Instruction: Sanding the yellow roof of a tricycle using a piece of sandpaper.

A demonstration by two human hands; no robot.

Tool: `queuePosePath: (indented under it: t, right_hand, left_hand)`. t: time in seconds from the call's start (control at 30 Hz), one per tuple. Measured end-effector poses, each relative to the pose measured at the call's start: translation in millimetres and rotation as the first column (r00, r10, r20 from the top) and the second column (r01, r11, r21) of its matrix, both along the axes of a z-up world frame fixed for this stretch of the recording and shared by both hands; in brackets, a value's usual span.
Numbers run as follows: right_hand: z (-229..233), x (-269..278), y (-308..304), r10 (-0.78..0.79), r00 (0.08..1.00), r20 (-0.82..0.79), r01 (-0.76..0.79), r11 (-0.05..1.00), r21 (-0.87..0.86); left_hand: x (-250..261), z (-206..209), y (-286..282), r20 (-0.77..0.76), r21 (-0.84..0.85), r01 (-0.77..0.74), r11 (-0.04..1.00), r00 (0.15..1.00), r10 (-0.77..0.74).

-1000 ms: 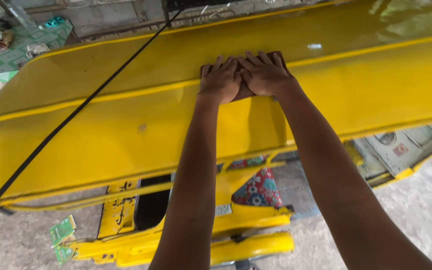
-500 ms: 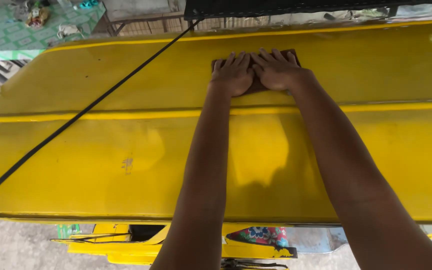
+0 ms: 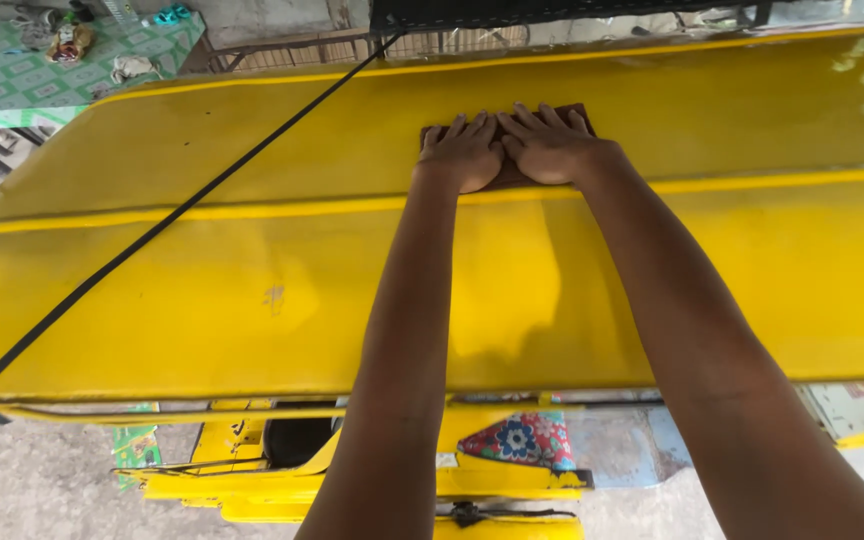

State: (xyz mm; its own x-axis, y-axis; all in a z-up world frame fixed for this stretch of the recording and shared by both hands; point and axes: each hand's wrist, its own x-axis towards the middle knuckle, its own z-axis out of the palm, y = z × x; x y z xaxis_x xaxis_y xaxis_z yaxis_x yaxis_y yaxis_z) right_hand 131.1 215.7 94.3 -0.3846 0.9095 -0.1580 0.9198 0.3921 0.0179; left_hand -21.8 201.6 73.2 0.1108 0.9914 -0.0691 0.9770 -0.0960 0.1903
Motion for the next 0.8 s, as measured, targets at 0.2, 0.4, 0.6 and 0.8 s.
queuePosePath:
  t: [0.2,0.4,0.6,0.8]
  right_hand:
    - [-5,-1,-62,-0.001,0.998,-0.067,0.007,0.997,0.078]
    - [-23,1,-134,-0.016,0.994,-0.110,0.042,0.971,0.234]
    - [-51,14,-202,-0.025,0.970,-0.240,0.106,0.938,0.329]
    - [-75,40,-245,-0.061,0.950,-0.306,0.192,0.888,0.419]
  left_hand:
    - [-1,-5,-57,-0.040,0.063,0.029,0.998,0.999,-0.026]
    - [-1,-28,-116,-0.075,0.263,0.078,0.962,0.995,-0.060]
    - [8,-52,-182,-0.021,0.440,0.150,0.885,0.987,-0.156]
    - [39,-74,-206,-0.069,0.649,0.220,0.728,0.970,-0.232]
